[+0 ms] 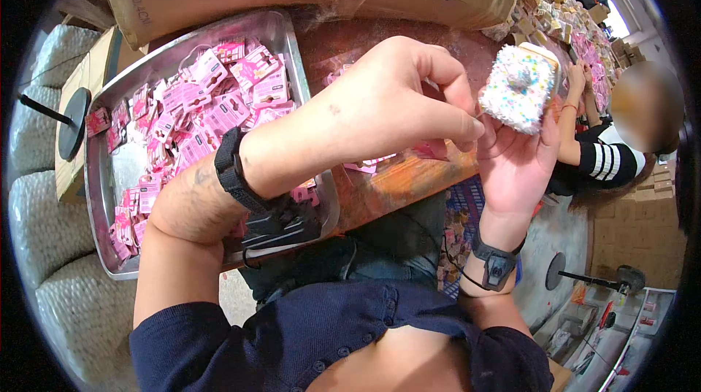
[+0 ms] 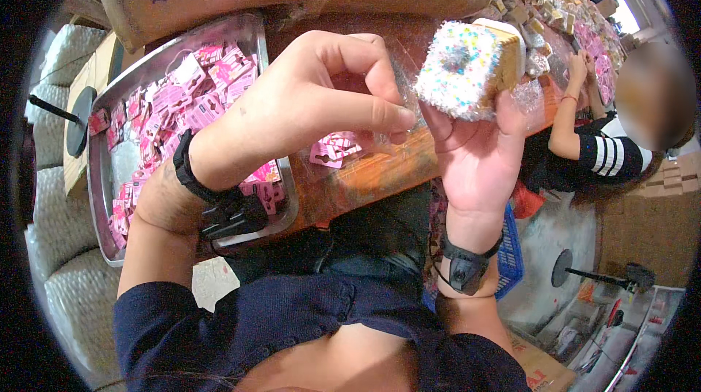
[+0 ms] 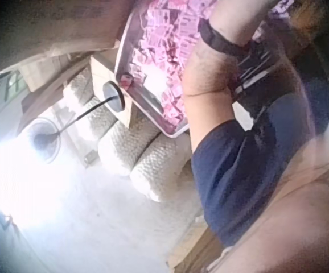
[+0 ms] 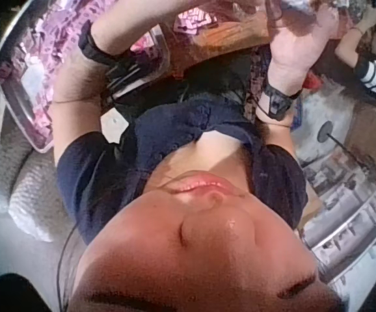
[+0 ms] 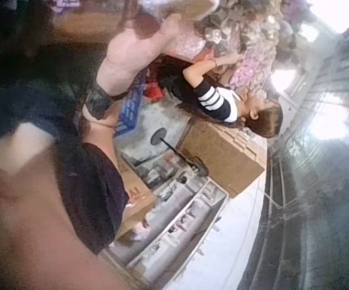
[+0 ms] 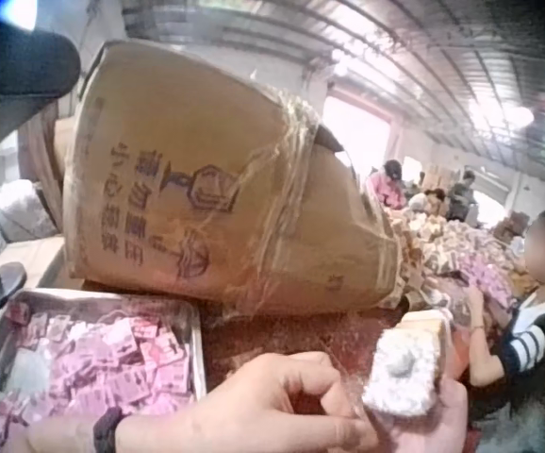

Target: Wrapping small decorated cake-shaped products in plastic and attaching product labels.

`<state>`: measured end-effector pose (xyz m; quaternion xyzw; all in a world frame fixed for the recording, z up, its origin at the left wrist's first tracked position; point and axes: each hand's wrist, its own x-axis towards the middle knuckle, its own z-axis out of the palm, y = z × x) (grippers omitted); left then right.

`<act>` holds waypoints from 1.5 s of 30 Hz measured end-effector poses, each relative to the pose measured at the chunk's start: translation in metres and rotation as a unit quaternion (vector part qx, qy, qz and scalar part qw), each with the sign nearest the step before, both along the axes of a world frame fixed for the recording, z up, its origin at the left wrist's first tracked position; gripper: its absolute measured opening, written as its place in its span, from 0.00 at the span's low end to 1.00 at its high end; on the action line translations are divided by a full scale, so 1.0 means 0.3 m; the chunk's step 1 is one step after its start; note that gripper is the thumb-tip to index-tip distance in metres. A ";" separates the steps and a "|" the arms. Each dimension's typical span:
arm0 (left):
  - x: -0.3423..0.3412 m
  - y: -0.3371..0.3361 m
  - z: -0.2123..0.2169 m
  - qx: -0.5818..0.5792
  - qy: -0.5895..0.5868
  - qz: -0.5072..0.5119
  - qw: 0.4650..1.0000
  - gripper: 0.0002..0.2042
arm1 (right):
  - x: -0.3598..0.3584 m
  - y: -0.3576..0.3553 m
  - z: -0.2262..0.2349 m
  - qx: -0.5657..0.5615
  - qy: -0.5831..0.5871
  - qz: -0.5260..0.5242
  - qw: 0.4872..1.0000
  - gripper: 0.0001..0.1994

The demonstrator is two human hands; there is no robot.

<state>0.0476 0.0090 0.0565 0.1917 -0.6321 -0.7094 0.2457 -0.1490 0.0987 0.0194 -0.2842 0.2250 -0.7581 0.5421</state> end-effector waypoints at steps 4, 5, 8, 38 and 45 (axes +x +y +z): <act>0.002 0.011 -0.003 -0.024 0.024 -0.028 0.999 0.05 | 0.050 0.021 -0.002 0.031 0.031 -0.029 0.999 0.29; 0.002 0.015 -0.004 -0.030 0.022 -0.026 0.999 0.05 | 0.059 0.020 -0.001 0.033 0.032 -0.029 0.999 0.29; -0.006 0.013 -0.026 -0.076 0.058 -0.024 0.995 0.05 | 0.069 0.022 -0.002 0.031 0.084 -0.070 0.993 0.30; -0.013 0.016 -0.034 -0.205 0.071 0.068 0.974 0.06 | 0.063 0.042 0.006 0.066 0.097 -0.045 0.992 0.32; 0.005 0.012 -0.001 -0.034 0.012 -0.010 0.999 0.06 | 0.072 0.043 0.012 0.025 0.137 -0.057 0.989 0.32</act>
